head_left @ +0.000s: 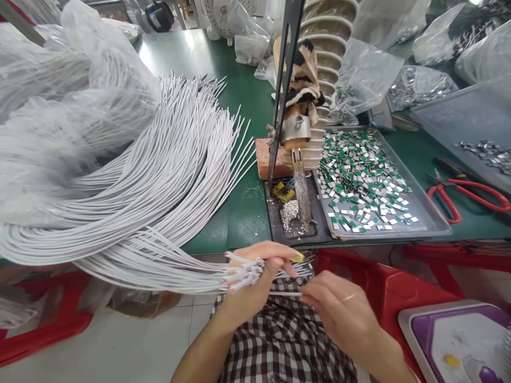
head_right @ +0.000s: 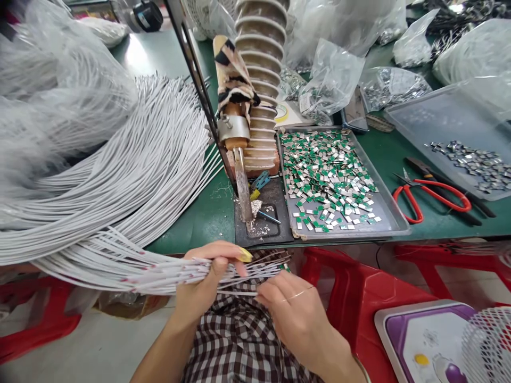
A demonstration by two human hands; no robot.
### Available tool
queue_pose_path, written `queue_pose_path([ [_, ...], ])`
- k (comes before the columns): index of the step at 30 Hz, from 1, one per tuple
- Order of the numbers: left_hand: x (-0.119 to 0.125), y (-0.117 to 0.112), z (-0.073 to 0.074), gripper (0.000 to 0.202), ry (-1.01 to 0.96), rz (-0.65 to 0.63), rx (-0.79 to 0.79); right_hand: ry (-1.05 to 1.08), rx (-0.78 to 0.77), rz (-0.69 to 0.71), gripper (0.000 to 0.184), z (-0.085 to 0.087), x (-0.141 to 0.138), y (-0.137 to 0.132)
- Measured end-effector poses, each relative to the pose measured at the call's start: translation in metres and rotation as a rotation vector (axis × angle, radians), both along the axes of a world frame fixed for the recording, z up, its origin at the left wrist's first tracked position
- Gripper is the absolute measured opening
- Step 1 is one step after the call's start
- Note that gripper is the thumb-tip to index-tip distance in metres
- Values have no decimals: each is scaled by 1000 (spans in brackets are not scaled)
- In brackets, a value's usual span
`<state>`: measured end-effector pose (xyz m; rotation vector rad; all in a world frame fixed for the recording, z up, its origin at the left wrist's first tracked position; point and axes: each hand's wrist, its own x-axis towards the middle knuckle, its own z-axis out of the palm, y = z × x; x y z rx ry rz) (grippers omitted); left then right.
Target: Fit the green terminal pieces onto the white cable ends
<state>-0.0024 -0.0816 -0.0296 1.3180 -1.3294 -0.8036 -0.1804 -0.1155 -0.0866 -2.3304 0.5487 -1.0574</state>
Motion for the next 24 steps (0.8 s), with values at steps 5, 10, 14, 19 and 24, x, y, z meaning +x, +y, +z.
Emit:
queue_pose_path([
  [5, -7, 0, 12, 29, -4, -337, 243, -124, 42, -88, 11, 37, -16, -18],
  [10, -11, -1, 20, 19, -66, -157, 155, -386, 288, -82, 13, 33, 3, -16],
  [14, -10, 1, 27, 22, -138, -41, 210, -670, 571, -127, 17, 22, 16, -13],
  [19, -8, 1, 26, 30, -157, -49, 232, -554, 633, -58, 20, 30, 17, -18],
  [24, -8, 0, 24, 33, -235, -65, 272, -516, 582, -60, 22, 38, 15, -21],
])
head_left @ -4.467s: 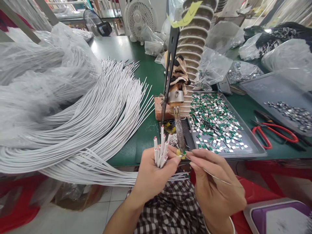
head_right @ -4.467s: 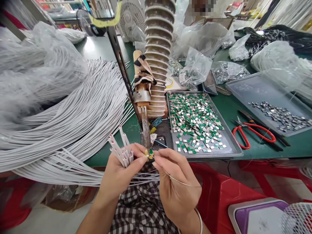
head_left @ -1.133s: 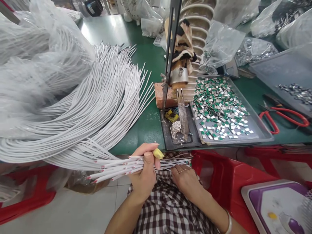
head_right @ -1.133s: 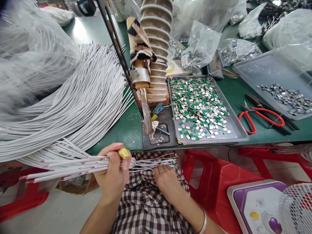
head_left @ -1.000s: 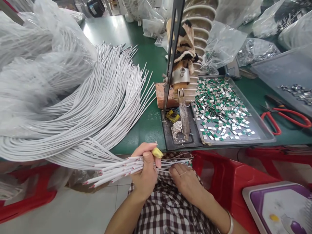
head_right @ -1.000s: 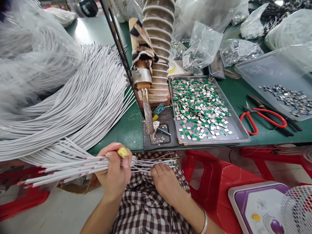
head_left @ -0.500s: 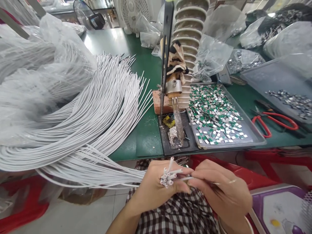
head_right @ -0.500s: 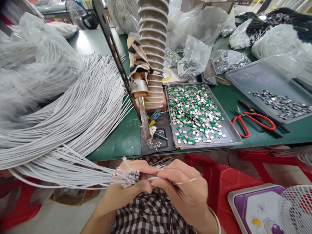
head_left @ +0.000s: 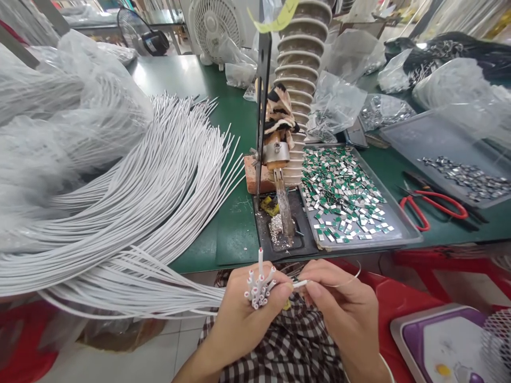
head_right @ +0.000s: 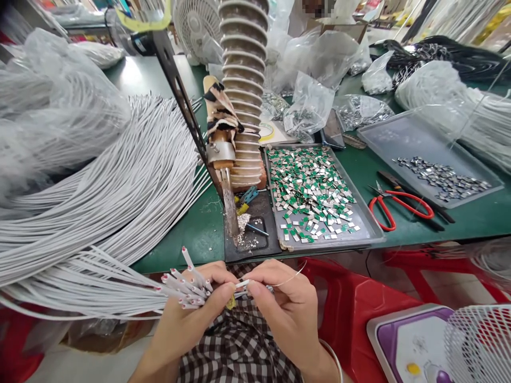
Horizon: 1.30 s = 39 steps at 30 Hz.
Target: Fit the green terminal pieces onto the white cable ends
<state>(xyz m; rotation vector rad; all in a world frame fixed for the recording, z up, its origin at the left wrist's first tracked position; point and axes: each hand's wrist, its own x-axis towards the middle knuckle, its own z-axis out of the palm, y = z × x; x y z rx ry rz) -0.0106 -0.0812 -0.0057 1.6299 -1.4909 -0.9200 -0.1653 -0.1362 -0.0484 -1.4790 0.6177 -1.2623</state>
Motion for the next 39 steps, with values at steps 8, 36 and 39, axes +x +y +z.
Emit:
queue_pose_path([
  [8, 4, -3, -1, 20, 12, -48, -62, -119, 408, 262, 17, -9, -6, -1],
  [36, -8, -21, -3, 30, 279, 205, -24, 112, 47, -219, 9, 5, 3, -21],
  [39, -9, -23, -1, 31, 240, 189, -54, 64, 112, -115, 7, 8, 13, -16],
])
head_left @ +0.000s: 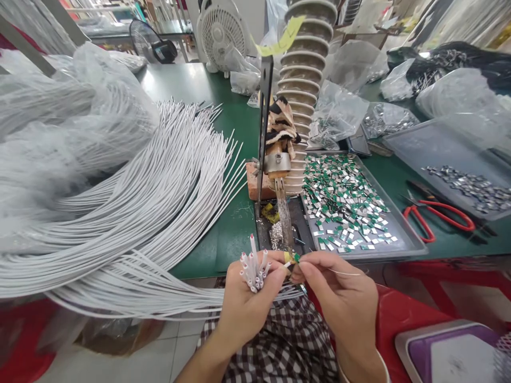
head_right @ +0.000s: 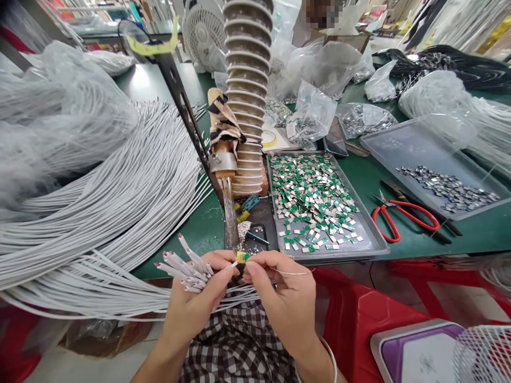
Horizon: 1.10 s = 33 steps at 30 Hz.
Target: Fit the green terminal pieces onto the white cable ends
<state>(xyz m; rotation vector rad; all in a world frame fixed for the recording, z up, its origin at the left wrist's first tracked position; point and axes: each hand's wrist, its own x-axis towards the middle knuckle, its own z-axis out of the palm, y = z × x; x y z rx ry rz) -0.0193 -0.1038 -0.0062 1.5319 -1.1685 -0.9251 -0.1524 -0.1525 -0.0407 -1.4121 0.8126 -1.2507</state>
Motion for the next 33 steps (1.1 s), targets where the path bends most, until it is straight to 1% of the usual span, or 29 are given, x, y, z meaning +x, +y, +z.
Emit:
queue_pose_path([
  [2, -1, -1, 0, 30, -34, 8, -28, -25, 29, -27, 3, -1, 4, -1],
  [5, -2, -2, 0, 26, -78, 36, -73, -34, 37, -50, 8, -3, 7, 0],
  [9, -2, -4, 0, 24, -113, 57, -97, -28, 65, -58, 5, -6, 8, 3],
  [14, -1, -5, 1, 26, -158, 53, -104, -15, 25, -52, 3, -4, 8, 2],
  [16, -2, -5, 2, 23, -173, 65, -110, 23, -25, -52, 3, -3, 6, 2],
  [17, -2, -4, 3, 22, -178, 72, -115, 57, -61, -68, 8, -4, 5, 3],
  [20, -3, -4, 7, 23, -185, 80, -123, 178, -174, -182, 29, -7, 1, 5],
  [21, -3, -5, 8, 24, -184, 81, -127, 223, -205, -235, 32, -8, 0, 6],
  [23, -2, -5, 9, 24, -174, 81, -122, 277, -285, -309, 28, -8, -2, 7],
  [25, -1, -6, 10, 25, -153, 75, -107, 268, -392, -315, 21, -6, -3, 6],
  [28, 1, -7, 10, 28, -107, 75, -52, 230, -527, -291, 29, -1, -3, 4],
  [30, 2, -7, 11, 30, -72, 72, -24, 251, -563, -311, 32, 3, -1, 2],
  [33, 2, -7, 13, 32, -33, 61, -18, 254, -578, -330, 31, 8, 2, 0],
])
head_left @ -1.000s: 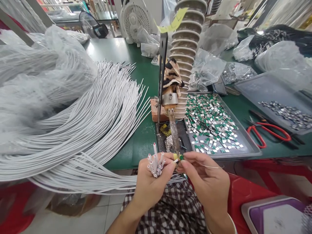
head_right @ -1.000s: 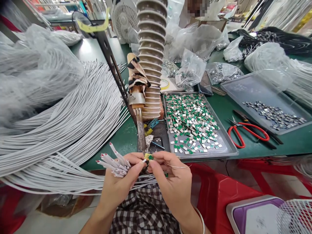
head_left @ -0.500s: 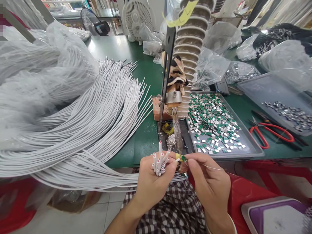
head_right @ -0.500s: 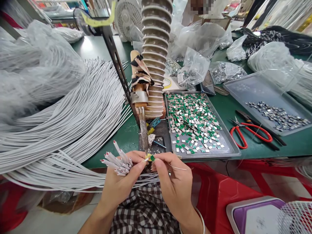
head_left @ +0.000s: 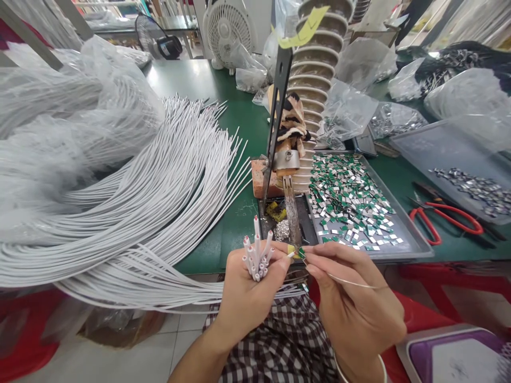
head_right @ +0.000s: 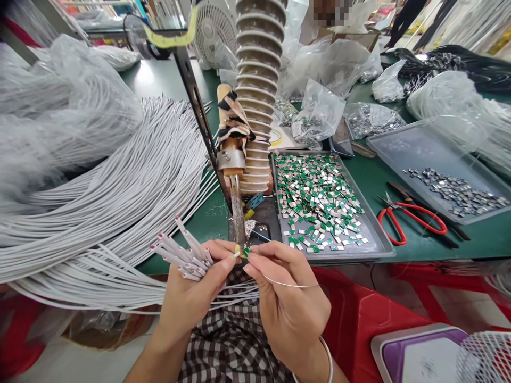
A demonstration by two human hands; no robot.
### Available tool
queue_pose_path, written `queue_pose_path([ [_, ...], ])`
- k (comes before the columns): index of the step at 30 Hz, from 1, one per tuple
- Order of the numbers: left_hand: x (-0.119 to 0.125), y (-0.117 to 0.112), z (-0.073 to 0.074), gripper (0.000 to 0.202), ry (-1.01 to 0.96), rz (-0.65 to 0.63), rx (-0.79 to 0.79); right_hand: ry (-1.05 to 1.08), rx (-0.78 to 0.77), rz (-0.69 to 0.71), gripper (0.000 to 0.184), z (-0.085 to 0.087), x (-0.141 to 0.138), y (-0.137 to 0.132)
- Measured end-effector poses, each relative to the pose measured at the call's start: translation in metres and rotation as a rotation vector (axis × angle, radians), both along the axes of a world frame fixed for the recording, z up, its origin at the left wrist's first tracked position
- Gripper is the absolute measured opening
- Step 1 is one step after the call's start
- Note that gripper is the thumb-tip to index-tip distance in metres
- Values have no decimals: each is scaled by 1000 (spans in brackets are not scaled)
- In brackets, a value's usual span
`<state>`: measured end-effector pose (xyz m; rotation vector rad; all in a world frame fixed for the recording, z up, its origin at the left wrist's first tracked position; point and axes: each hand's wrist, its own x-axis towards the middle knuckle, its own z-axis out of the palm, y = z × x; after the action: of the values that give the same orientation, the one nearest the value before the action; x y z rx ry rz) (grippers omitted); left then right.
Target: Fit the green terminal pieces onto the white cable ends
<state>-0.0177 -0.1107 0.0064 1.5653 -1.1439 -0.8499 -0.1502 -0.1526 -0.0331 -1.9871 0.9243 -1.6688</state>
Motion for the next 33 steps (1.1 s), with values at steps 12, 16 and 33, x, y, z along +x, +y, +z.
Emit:
queue_pose_path([
  [12, 0, 3, -2, 24, -10, 16, -18, -107, 183, 217, 21, -5, -7, 3],
  [16, 2, 3, -2, 18, -143, -109, -25, -6, 309, 168, 14, -7, -5, -2],
  [33, 6, -6, 5, 23, 140, -100, 26, -117, 24, 39, 29, -9, 1, 3],
])
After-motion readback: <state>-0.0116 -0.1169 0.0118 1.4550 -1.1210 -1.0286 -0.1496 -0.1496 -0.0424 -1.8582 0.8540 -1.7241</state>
